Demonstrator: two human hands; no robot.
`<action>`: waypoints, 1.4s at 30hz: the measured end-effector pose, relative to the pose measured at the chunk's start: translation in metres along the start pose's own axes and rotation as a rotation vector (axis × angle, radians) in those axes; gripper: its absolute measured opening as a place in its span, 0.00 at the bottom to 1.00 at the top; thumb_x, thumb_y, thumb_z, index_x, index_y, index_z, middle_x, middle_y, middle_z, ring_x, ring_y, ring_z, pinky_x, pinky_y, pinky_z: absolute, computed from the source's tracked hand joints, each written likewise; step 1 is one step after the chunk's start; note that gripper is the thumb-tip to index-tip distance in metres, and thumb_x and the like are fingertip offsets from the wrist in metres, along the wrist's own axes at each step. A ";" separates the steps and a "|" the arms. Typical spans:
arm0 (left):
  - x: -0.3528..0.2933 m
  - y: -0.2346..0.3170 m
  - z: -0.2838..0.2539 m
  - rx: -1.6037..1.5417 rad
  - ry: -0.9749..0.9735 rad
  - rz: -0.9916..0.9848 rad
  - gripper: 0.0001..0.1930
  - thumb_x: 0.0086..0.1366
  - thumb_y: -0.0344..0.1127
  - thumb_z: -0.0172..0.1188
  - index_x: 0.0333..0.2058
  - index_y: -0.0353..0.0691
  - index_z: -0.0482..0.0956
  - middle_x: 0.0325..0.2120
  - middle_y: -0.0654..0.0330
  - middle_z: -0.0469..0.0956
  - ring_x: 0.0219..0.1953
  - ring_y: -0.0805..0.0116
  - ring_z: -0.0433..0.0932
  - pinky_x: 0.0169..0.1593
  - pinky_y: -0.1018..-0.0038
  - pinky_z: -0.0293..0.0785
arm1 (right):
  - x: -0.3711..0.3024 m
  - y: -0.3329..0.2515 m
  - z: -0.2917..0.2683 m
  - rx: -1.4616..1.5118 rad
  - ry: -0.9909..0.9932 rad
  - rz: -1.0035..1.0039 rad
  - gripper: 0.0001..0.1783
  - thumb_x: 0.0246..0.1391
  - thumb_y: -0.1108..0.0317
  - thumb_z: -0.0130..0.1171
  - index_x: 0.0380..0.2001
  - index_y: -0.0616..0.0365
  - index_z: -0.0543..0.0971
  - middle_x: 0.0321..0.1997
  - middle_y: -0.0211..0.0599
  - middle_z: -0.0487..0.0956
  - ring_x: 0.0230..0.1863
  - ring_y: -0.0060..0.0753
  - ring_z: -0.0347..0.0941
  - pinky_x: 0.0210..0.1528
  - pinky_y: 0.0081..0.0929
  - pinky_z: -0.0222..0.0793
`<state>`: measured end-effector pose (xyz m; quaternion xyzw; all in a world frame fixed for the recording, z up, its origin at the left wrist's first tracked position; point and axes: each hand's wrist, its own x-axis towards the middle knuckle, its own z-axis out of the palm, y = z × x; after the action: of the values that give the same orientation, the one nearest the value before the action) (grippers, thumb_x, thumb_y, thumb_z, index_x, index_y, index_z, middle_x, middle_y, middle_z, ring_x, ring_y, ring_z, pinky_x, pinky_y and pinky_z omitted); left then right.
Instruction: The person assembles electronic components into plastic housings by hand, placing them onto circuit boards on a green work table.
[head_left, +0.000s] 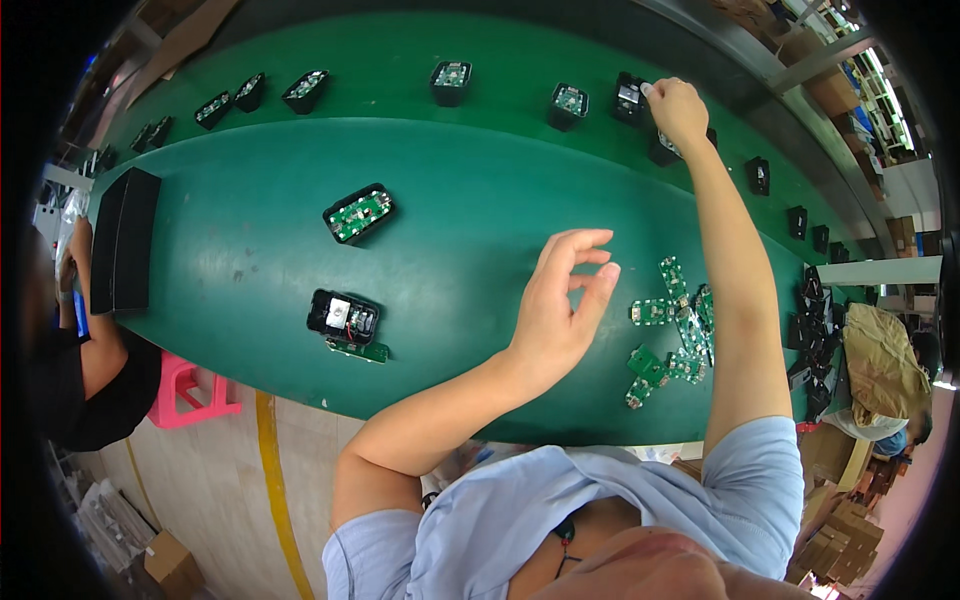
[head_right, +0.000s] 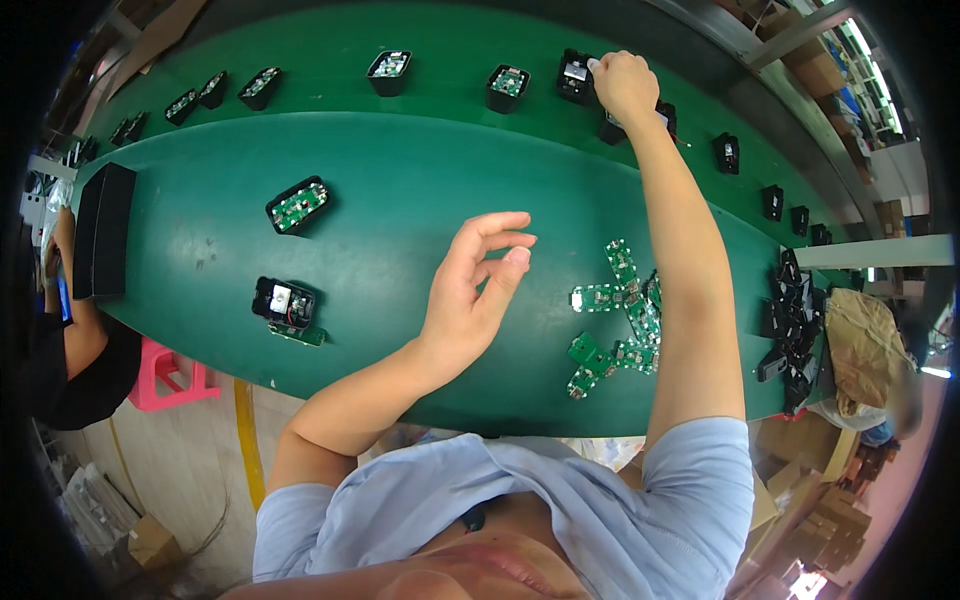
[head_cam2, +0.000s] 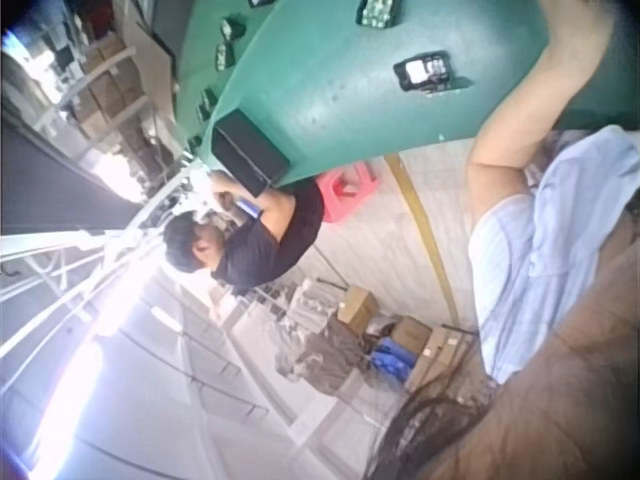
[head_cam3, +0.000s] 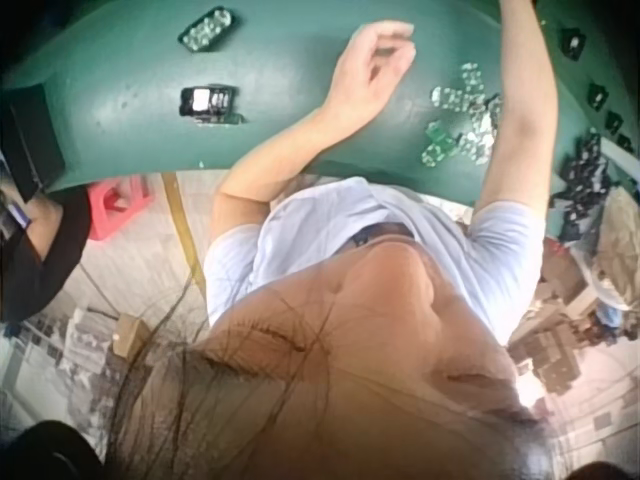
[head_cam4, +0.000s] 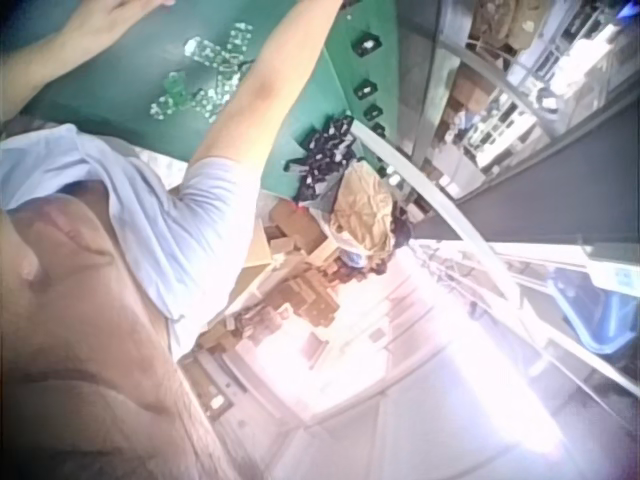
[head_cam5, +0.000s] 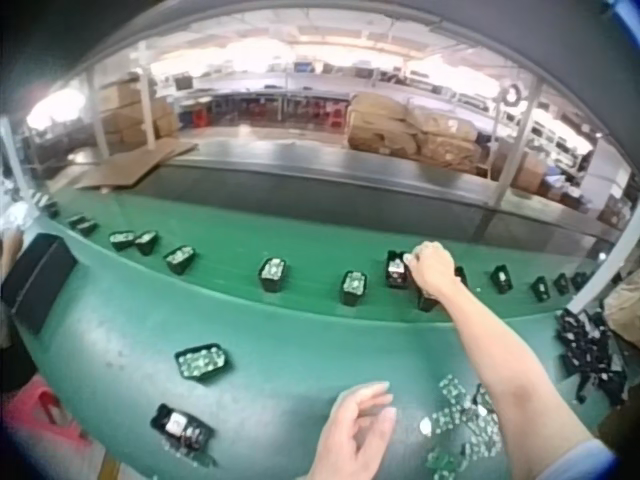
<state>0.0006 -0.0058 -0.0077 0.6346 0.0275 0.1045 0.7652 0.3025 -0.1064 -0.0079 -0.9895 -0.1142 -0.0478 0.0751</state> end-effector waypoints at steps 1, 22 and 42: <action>0.001 -0.001 0.000 0.015 0.011 0.020 0.17 0.65 0.33 0.50 0.50 0.33 0.63 0.48 0.55 0.65 0.49 0.68 0.69 0.46 0.73 0.71 | -0.008 0.003 -0.001 -0.009 0.155 -0.187 0.15 0.52 0.55 0.53 0.28 0.55 0.81 0.34 0.37 0.78 0.42 0.43 0.70 0.43 0.39 0.67; 0.011 -0.018 0.006 -0.020 -0.055 -0.233 0.17 0.59 0.29 0.55 0.47 0.28 0.69 0.35 0.58 0.72 0.35 0.73 0.74 0.35 0.78 0.76 | -0.261 0.001 -0.078 0.745 -0.016 -0.449 0.09 0.50 0.68 0.58 0.34 0.59 0.78 0.34 0.34 0.73 0.35 0.28 0.68 0.36 0.24 0.66; 0.010 -0.012 0.006 -0.221 -0.140 -0.323 0.14 0.61 0.28 0.51 0.44 0.29 0.65 0.38 0.53 0.72 0.38 0.68 0.75 0.41 0.72 0.76 | -0.317 0.035 -0.051 0.099 -0.054 -0.440 0.13 0.46 0.58 0.60 0.33 0.54 0.75 0.23 0.36 0.71 0.22 0.38 0.72 0.24 0.30 0.68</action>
<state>0.0131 -0.0119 -0.0173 0.5398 0.0640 -0.0613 0.8371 -0.0009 -0.2178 0.0017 -0.9367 -0.3314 -0.0308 0.1082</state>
